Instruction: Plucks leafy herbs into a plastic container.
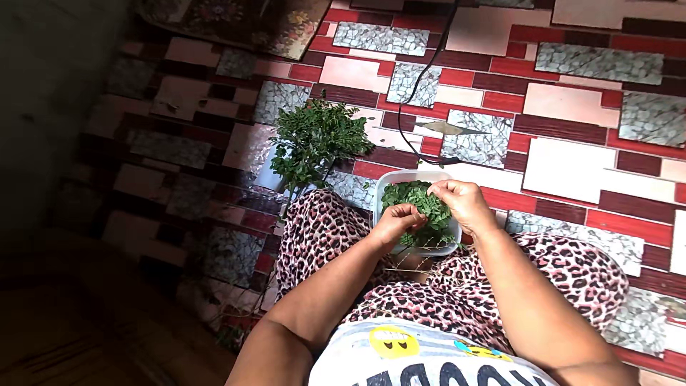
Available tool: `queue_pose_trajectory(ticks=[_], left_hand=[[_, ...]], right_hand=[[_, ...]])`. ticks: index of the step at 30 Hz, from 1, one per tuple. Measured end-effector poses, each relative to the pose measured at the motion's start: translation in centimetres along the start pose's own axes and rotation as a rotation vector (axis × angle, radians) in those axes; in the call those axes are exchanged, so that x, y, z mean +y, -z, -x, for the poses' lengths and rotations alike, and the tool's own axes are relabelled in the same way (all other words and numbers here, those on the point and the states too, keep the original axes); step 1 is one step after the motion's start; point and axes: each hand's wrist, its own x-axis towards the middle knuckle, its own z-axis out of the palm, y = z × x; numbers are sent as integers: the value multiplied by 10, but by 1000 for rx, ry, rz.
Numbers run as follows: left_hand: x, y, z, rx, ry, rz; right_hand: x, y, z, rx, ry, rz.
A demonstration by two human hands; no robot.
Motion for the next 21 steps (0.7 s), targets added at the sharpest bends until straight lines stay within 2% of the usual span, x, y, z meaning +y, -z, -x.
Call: queue_pose_trajectory(ticks=[5,9,13,17,21], left_hand=[[-1,0,-1,-4,-7,0],[-1,0,-1,-9,-10,-4],[-3,1,-2,-7,-10,-13],[-3,1,-2,-7,-14,-2],[-3,1,-2,-2,-8,-5]], right_hand=[[0,-2,1,-132,36,37],[2,-11,1,-51,110,2],[2,-11,1,30,87,-28],[-1,-6,1,-72,45,47],[3,-10,1,-144,103,53]])
